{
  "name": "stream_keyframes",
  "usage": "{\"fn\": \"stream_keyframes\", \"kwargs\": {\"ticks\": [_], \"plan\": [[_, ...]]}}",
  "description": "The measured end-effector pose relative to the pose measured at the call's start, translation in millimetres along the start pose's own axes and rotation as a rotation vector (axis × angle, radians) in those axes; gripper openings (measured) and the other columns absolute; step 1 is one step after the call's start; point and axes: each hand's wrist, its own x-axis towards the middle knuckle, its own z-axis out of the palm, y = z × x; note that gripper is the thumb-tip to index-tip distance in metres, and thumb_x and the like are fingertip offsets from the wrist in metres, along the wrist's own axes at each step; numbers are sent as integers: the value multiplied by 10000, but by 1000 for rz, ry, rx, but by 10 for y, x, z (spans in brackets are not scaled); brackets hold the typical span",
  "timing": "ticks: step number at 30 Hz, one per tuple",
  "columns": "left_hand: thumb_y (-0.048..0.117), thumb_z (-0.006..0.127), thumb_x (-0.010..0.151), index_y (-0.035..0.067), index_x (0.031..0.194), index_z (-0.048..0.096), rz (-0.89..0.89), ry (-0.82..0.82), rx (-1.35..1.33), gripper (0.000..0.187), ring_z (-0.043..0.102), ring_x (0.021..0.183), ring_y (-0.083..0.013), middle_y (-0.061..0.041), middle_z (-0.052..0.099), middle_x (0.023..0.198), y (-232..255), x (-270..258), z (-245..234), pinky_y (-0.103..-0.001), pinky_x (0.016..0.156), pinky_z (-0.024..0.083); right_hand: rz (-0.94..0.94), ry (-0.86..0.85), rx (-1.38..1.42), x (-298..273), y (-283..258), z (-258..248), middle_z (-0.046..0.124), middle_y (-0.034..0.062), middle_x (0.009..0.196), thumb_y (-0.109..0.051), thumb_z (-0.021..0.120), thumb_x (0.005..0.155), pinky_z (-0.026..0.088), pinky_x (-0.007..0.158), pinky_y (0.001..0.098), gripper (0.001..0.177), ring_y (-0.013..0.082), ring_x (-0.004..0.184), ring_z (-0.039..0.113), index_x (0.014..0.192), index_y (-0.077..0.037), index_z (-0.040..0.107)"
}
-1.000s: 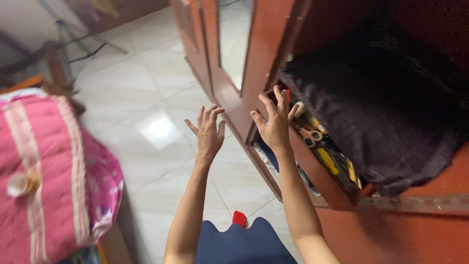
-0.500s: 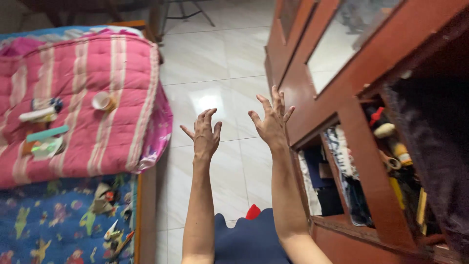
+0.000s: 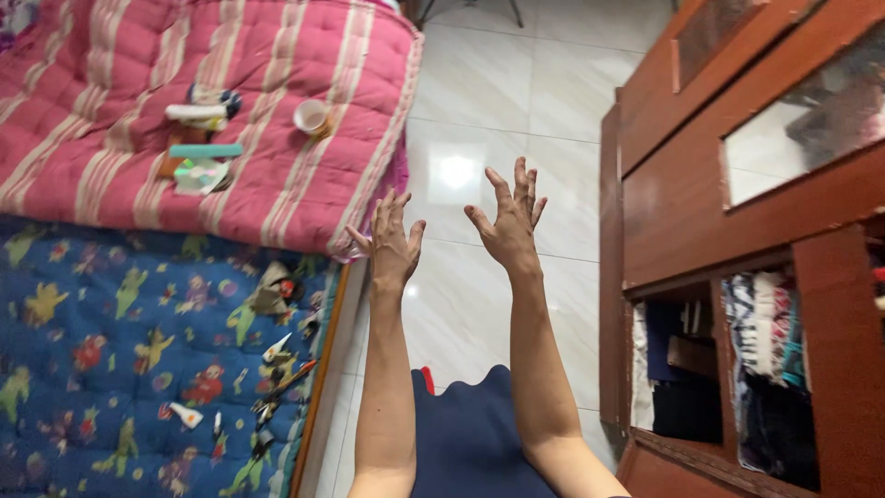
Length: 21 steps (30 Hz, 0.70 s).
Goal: Repairing a small plastic figurine using glue and items retrieved from a drawer.
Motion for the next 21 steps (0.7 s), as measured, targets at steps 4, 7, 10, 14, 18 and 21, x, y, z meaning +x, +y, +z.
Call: {"fn": "stream_keyframes", "kwargs": {"ticks": [4, 7, 10, 14, 18, 21], "plan": [[365, 711, 919, 256, 1478, 500, -45, 43, 10, 608, 332, 1513, -264, -21, 398, 1619, -442, -36, -221, -798, 1125, -56, -21, -73, -4, -24, -307, 389, 40, 84, 1742, -436, 784, 896, -21, 1235, 650, 711, 341, 1604, -41, 1522, -252, 500], [362, 696, 914, 269, 1488, 495, -126, 55, -19, 615, 348, 1514, -245, 6, 418, 1604, -664, -82, -441, -805, 1151, -58, -64, -132, 8, 0, -542, 651, 41, 85, 1742, -417, 792, 892, -15, 1229, 661, 716, 348, 1603, -33, 1525, -259, 500], [344, 681, 925, 256, 1511, 478, -171, 82, 48, 626, 302, 1514, -300, -24, 390, 1613, -967, -160, -525, -808, 1120, -55, -114, -177, -5, 16, -747, 887, 40, 93, 1740, -426, 796, 897, -7, 1229, 672, 717, 349, 1604, -21, 1526, -264, 491], [369, 675, 946, 268, 1507, 477, -243, 159, 61, 603, 270, 1538, -320, -27, 379, 1616, -1254, -282, -695, -813, 1124, -38, -174, -263, -12, 44, -1029, 1198, 34, 119, 1731, -431, 798, 887, 21, 1215, 688, 727, 365, 1596, -16, 1526, -283, 485], [352, 690, 944, 282, 1484, 494, -292, 247, 88, 579, 247, 1548, -328, -7, 389, 1619, -1507, -393, -856, -832, 1111, -27, -258, -338, -8, 71, -1213, 1574, 59, 140, 1733, -417, 798, 877, 53, 1199, 718, 742, 391, 1598, 7, 1536, -286, 482], [372, 697, 952, 275, 1485, 488, -320, 337, 115, 581, 256, 1543, -333, -9, 402, 1604, -1715, -478, -928, -828, 1124, 3, -323, -396, -3, 79, -1345, 1830, 81, 144, 1727, -431, 811, 877, 68, 1180, 737, 740, 402, 1597, 20, 1522, -273, 486]]}}
